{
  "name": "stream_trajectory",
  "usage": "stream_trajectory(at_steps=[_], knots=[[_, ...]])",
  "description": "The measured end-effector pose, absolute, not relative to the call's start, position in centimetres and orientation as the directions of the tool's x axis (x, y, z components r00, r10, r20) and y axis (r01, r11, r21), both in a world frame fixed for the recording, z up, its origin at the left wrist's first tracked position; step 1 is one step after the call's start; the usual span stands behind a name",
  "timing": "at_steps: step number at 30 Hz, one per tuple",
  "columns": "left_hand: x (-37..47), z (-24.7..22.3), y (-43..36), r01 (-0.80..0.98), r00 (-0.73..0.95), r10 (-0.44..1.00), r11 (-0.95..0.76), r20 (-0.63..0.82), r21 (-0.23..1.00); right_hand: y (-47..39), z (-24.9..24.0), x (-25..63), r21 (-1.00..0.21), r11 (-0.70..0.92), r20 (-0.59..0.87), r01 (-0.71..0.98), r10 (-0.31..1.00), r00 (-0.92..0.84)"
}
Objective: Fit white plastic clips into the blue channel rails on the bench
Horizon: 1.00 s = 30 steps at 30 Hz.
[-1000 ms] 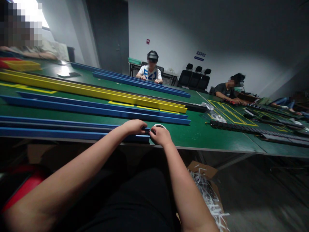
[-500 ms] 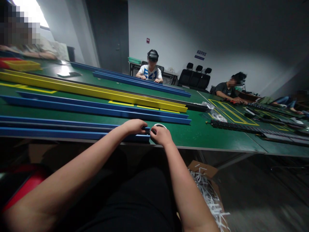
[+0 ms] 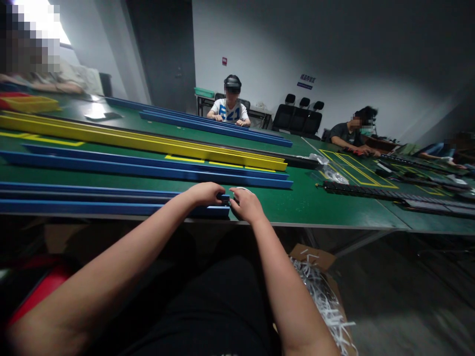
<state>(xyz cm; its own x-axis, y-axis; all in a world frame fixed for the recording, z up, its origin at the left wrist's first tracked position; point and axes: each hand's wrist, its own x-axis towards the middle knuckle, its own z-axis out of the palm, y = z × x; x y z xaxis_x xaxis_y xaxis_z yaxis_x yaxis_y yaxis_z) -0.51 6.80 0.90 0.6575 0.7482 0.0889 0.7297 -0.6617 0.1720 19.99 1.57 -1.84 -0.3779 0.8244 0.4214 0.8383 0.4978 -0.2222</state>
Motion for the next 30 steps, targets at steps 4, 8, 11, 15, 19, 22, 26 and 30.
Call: stream_trajectory(at_steps=[4,8,11,15,19,22,26,30], knots=[[-0.6,0.9,6.8,0.721,0.664,0.742,-0.667,0.089,0.188,1.7,-1.9,20.0,-0.178,0.524,0.415,0.833,0.807,-0.419],[-0.6,1.3,6.7,0.705,0.680,0.729,-0.679,0.075,0.207,1.9,-2.1,20.0,-0.140,0.523,0.412,0.841,0.803,-0.431],[-0.7,1.6,6.6,0.685,0.697,0.714,-0.691,0.071,0.230,1.9,-2.0,19.9,-0.115,0.517,0.380,0.848,0.812,-0.444],[-1.2,2.0,6.8,0.662,0.722,0.692,-0.701,0.028,0.264,1.8,-1.6,19.8,-0.101,0.501,0.334,0.859,0.831,-0.445],[-2.8,1.8,7.1,0.665,0.719,0.694,-0.697,0.019,0.268,1.8,-1.4,19.7,-0.095,0.496,0.325,0.863,0.835,-0.444],[-4.7,1.4,7.3,0.686,0.700,0.714,-0.681,0.023,0.258,1.9,-1.6,19.6,-0.098,0.495,0.340,0.863,0.832,-0.439],[-6.9,1.1,7.0,0.736,0.654,0.756,-0.642,0.018,0.217,1.9,-1.7,19.9,-0.147,0.519,0.381,0.842,0.815,-0.436],[-7.2,1.2,6.4,0.754,0.628,0.776,-0.626,0.061,0.200,1.3,-0.6,19.7,-0.218,0.559,0.406,0.800,0.797,-0.447]])
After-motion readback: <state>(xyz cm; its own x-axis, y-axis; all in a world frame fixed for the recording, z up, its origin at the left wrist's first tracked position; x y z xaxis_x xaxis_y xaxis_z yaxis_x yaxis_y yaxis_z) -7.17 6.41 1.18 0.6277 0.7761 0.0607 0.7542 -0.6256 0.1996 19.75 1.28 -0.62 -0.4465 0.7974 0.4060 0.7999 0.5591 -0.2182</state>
